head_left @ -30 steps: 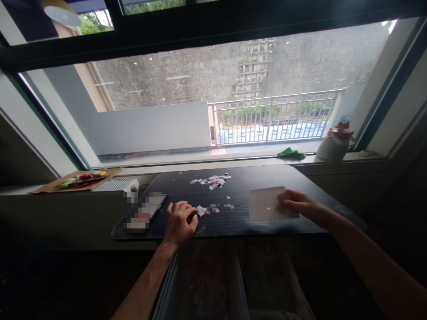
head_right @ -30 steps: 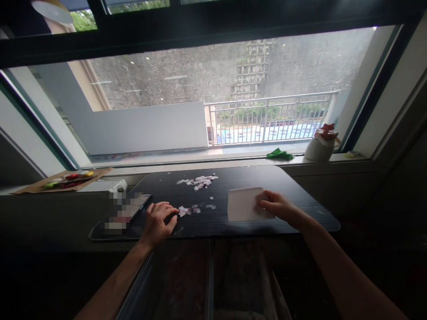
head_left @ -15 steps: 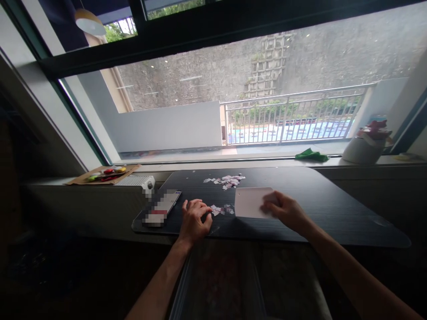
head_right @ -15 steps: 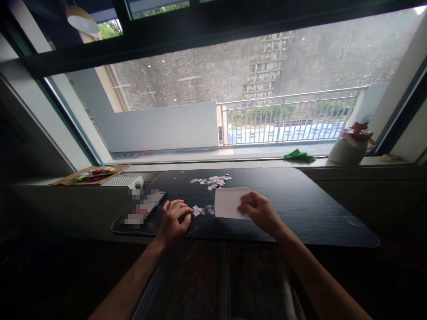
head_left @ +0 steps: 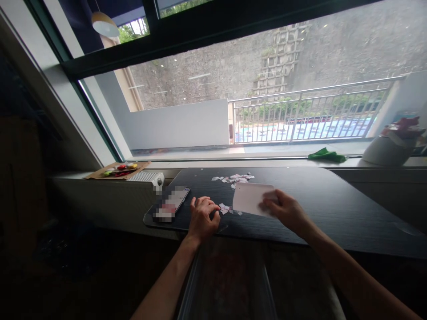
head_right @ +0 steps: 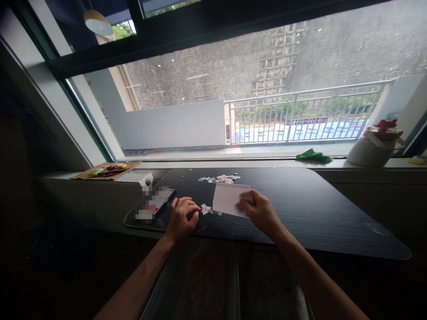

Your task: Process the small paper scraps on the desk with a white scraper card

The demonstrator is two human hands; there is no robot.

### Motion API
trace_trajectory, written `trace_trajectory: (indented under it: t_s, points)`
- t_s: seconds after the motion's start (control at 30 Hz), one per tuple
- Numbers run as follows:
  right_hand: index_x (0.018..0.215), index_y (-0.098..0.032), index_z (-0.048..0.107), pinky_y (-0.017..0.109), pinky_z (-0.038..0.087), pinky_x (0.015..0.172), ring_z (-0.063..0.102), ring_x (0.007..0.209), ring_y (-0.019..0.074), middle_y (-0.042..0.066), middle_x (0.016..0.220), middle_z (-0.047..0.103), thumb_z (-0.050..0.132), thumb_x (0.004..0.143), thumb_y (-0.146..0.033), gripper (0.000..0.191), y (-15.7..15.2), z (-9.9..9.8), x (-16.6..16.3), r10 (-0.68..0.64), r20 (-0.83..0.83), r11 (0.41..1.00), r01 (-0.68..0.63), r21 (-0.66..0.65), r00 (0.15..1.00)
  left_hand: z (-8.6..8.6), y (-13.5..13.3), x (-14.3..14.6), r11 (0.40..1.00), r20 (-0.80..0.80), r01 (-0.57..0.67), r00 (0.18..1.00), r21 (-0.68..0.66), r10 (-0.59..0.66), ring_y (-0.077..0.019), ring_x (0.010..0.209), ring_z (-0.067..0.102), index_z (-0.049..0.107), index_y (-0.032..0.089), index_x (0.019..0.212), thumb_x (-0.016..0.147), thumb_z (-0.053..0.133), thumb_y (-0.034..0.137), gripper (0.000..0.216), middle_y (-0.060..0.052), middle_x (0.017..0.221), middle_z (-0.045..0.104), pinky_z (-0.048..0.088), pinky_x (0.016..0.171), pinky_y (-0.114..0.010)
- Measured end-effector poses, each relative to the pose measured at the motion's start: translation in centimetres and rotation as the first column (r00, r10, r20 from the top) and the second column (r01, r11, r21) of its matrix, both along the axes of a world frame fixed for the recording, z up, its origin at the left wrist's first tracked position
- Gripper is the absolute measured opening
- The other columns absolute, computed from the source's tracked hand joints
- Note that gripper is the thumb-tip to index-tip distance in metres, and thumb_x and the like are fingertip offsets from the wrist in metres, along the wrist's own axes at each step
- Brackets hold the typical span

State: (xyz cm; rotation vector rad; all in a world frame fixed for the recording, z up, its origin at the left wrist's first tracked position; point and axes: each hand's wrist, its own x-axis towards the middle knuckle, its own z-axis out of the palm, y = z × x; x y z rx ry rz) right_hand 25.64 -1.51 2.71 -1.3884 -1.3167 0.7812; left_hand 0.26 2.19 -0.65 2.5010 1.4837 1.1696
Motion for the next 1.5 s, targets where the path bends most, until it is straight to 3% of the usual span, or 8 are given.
trace_trajectory:
  t_s: [0.27,0.5,0.7,1.0,1.2,1.5]
  points:
    - [0.086,-0.022,0.063,0.034,0.054,0.069,0.07,0.078,0.023,0.005,0.081,0.073,0.063,0.072,-0.032,0.017,1.8,-0.4,-2.0,-0.039,0.087,0.999,0.036,0.038,0.995,0.0,-0.1,0.0,0.999,-0.011,0.03,0.999,-0.024,-0.03,-0.0274,0.111,0.055,0.071,0.025,0.076,0.075,0.057,0.014,0.018,-0.003,0.087,0.068,0.019,0.112,-0.06]
    - [0.089,-0.023,0.064,0.035,0.054,0.068,0.071,0.079,0.0243,0.005,0.083,0.075,0.062,0.074,-0.035,0.019,-0.4,-0.3,0.3,-0.024,0.107,1.0,0.026,-0.015,0.994,0.0,-0.2,0.2,0.999,-0.057,0.039,0.998,-0.028,-0.041,-0.0274,0.112,0.053,0.073,0.027,0.079,0.075,0.057,0.015,0.021,-0.003,0.09,0.067,0.017,0.113,-0.061]
    - [0.081,-0.023,0.064,0.032,0.051,0.059,0.067,0.07,0.0232,0.003,0.074,0.072,0.064,0.066,-0.041,0.024,-0.5,-1.6,2.3,-0.193,0.033,0.98,0.195,-0.041,0.981,-0.1,-0.1,0.2,1.0,-0.016,0.001,1.0,-0.015,-0.001,-0.0274,0.111,0.055,0.072,0.025,0.081,0.075,0.057,0.015,0.019,-0.003,0.088,0.068,0.019,0.113,-0.059]
    - [0.079,-0.02,0.069,0.033,0.056,0.062,0.07,0.07,0.0237,0.006,0.077,0.075,0.071,0.06,-0.041,0.028,-0.2,-3.2,2.3,-0.045,-0.084,0.988,0.032,-0.152,0.995,0.9,0.6,-0.8,0.997,-0.032,-0.02,0.999,-0.071,0.018,-0.0252,0.103,0.058,0.073,0.025,0.079,0.076,0.057,0.018,0.018,-0.003,0.09,0.07,0.034,0.106,-0.053]
    - [0.071,-0.021,0.07,0.031,0.052,0.057,0.067,0.067,0.0228,0.004,0.07,0.073,0.073,0.059,-0.035,0.018,-0.6,-2.2,3.6,-0.078,-0.023,0.979,0.072,-0.19,0.997,1.5,0.2,-2.5,0.987,-0.123,0.013,0.992,-0.159,-0.033,-0.0252,0.1,0.059,0.073,0.026,0.084,0.075,0.062,0.025,0.015,-0.002,0.095,0.068,0.025,0.108,-0.061]
    - [0.069,-0.02,0.07,0.032,0.05,0.057,0.065,0.064,0.0225,0.005,0.069,0.073,0.072,0.058,-0.037,0.021,-0.6,-3.2,1.5,-0.023,-0.02,0.978,0.018,-0.207,1.0,0.4,-0.8,-2.9,0.99,-0.15,0.0,0.988,-0.144,-0.022,-0.0247,0.106,0.057,0.067,0.026,0.1,0.082,0.056,0.025,0.021,-0.003,0.104,0.063,0.012,0.113,-0.065]
